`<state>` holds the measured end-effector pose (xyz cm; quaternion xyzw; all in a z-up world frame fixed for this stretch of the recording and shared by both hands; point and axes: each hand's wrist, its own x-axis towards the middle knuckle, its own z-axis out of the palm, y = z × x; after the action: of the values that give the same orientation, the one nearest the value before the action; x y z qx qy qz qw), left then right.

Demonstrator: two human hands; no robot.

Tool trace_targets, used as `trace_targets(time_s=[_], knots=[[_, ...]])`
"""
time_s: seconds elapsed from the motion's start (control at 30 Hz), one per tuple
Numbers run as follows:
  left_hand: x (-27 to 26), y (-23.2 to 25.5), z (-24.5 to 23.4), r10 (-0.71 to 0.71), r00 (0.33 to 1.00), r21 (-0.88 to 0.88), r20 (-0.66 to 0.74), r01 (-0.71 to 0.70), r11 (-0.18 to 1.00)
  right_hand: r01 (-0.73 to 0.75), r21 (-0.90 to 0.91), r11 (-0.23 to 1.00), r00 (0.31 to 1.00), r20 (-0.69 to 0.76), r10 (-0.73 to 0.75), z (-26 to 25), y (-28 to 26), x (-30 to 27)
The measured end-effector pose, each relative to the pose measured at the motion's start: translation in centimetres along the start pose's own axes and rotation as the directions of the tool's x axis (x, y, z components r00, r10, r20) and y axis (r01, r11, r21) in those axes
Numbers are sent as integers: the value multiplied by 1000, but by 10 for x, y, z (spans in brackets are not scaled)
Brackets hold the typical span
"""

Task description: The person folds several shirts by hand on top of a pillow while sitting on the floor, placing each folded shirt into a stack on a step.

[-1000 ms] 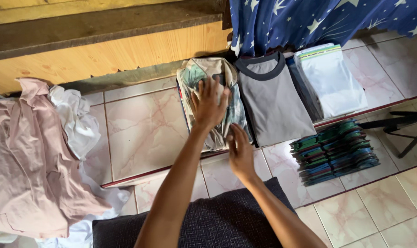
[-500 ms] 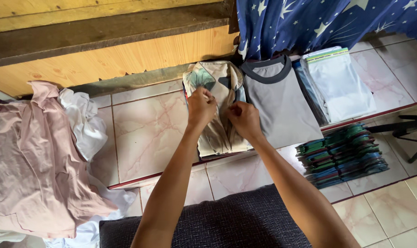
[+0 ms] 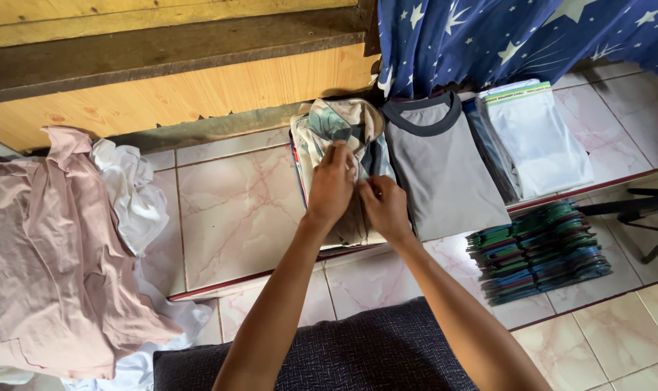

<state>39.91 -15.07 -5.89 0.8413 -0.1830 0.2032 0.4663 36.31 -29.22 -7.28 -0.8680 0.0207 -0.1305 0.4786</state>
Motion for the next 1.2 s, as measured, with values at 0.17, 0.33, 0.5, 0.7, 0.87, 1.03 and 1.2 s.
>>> trace_targets(time_s=[0.17, 0.33, 0.5, 0.7, 0.87, 1.03, 1.2], knots=[[-12, 4, -6, -225, 971, -138, -82, 213, 967, 224, -78, 971, 974, 23, -223, 2, 16, -7], [-36, 23, -19, -115, 993, 199, -21, 117, 973, 250, -100, 963, 967, -35, -254, 6, 19, -10], [-42, 22, -11, -211, 970, 580, 121, 103, 808, 181, -100, 978, 979, -73, -188, 15, 22, -12], [-54, -1, 27, -87, 990, 362, 111, 41, 931, 201, -246, 948, 964, -124, -236, 19, 35, 27], [-58, 32, 30, -206, 975, 482, 82, 142, 865, 304, -281, 910, 947, 193, -257, 37, 45, 65], [-51, 50, 20, -399, 907, 515, 138, 278, 811, 266, -405, 875, 932, 341, -125, 50, 38, 78], [-51, 57, 5, -291, 956, 431, 28, 251, 867, 246, -496, 833, 947, 306, -97, 49, 11, 71]])
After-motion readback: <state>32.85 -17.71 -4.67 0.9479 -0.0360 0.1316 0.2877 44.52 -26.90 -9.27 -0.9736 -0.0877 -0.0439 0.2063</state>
